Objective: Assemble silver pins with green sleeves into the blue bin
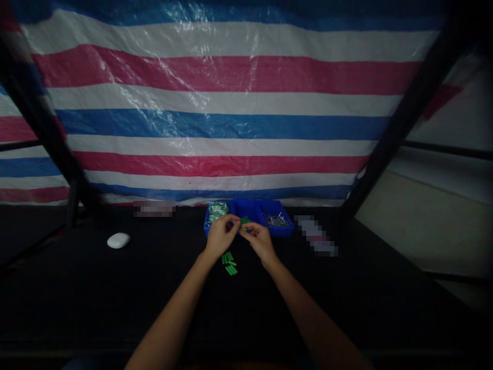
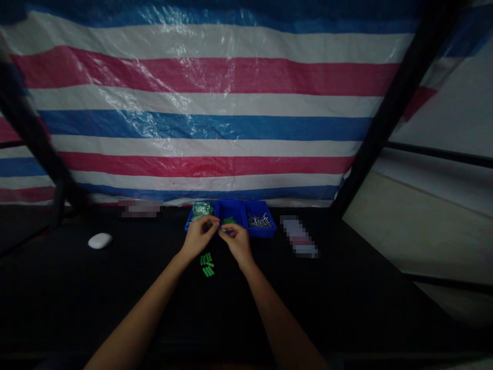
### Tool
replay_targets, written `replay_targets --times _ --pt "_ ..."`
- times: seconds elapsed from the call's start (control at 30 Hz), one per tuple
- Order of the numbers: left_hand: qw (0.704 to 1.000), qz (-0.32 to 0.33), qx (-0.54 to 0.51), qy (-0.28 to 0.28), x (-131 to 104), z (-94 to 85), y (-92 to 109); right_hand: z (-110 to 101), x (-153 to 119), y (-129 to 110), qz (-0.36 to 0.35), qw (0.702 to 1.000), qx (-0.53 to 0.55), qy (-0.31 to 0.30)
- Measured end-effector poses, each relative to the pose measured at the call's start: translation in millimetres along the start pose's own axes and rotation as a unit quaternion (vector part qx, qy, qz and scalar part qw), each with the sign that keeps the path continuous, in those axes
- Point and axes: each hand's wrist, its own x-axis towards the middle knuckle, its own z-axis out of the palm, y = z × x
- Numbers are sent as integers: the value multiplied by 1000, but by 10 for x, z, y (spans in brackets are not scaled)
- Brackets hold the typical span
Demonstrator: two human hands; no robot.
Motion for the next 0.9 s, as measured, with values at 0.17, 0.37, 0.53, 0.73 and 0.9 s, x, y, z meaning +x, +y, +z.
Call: replay_targets --times 0.17,0.37,0.53,0.73,0.9 --pt "998 20 41 -37 -33 53 -20 -15 -4 -44 26 999 35 7" --pt "998 -33 -14 -50 -6 47 -60 -28 13 -1 -39 999 12 10" --pt "992 -75 -77 -68 4 54 -80 -31 31 38 -73 997 -11 10" --pt "984 -117 -106 -82 4 61 -126 -27 44 30 -80 997 -14 11" --pt "981 -134 -102 -99 2 48 -115 -16 55 9 -82 997 3 12"
